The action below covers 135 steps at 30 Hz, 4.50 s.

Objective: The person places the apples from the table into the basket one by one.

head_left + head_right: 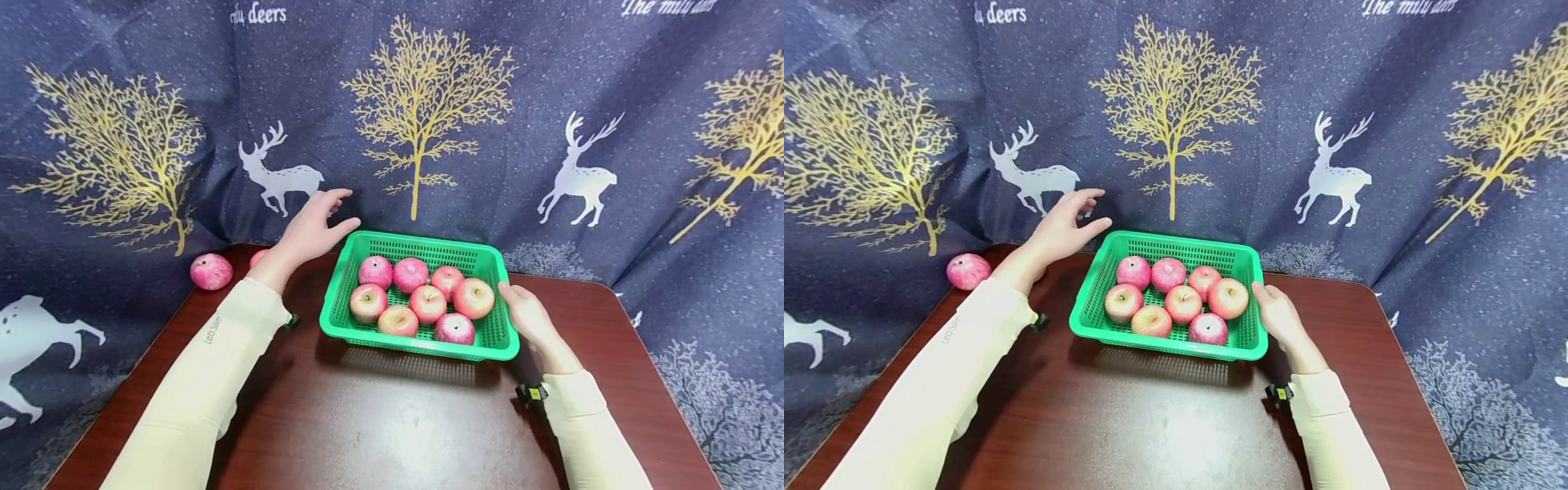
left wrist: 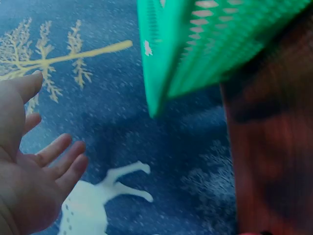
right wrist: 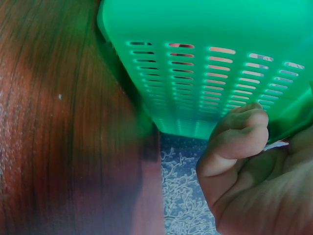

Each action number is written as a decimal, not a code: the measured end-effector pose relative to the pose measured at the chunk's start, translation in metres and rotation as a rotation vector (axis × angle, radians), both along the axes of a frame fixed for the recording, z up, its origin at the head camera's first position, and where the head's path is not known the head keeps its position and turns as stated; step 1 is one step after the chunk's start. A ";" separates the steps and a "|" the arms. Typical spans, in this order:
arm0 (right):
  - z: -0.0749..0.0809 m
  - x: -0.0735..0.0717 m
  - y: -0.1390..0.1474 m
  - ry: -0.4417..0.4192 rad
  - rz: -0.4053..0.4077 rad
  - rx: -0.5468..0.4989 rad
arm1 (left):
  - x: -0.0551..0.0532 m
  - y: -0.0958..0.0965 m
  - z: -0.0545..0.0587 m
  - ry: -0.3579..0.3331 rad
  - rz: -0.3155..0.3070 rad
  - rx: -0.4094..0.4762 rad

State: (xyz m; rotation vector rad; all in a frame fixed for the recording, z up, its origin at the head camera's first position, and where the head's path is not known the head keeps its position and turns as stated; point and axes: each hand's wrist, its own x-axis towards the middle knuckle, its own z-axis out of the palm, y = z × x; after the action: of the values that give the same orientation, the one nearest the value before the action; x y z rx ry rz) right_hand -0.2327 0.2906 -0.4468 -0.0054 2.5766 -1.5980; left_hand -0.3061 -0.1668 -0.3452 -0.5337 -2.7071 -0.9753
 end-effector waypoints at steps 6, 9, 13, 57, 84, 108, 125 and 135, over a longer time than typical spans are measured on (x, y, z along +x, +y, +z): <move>0.000 -0.001 0.000 0.002 -0.011 0.015 | -0.005 -0.020 -0.017 0.019 0.086 -0.044; 0.000 0.000 0.000 0.001 -0.005 0.014 | -0.007 -0.030 -0.025 0.017 0.106 -0.049; 0.001 0.001 -0.001 -0.007 -0.002 -0.004 | -0.006 -0.042 -0.034 0.001 0.145 -0.059; 0.001 0.002 -0.001 -0.011 -0.008 0.019 | -0.001 -0.102 -0.095 -0.121 0.311 -0.360; 0.003 0.004 -0.001 -0.016 -0.005 -0.010 | -0.001 -0.117 -0.120 -0.220 0.341 -0.366; 0.000 0.000 0.000 -0.008 -0.012 0.009 | -0.004 -0.120 -0.132 -0.179 0.334 -0.351; 0.000 0.001 -0.001 -0.008 -0.005 0.022 | -0.007 -0.113 -0.130 -0.227 0.380 -0.280; -0.001 0.001 0.000 -0.013 -0.004 0.006 | -0.013 -0.099 -0.117 -0.154 0.412 -0.101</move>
State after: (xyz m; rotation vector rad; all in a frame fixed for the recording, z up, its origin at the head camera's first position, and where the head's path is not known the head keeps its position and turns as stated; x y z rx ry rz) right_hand -0.2321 0.2909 -0.4475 0.0104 2.5740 -1.5859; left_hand -0.3191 -0.2655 -0.4617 0.0922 -2.8442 -0.7974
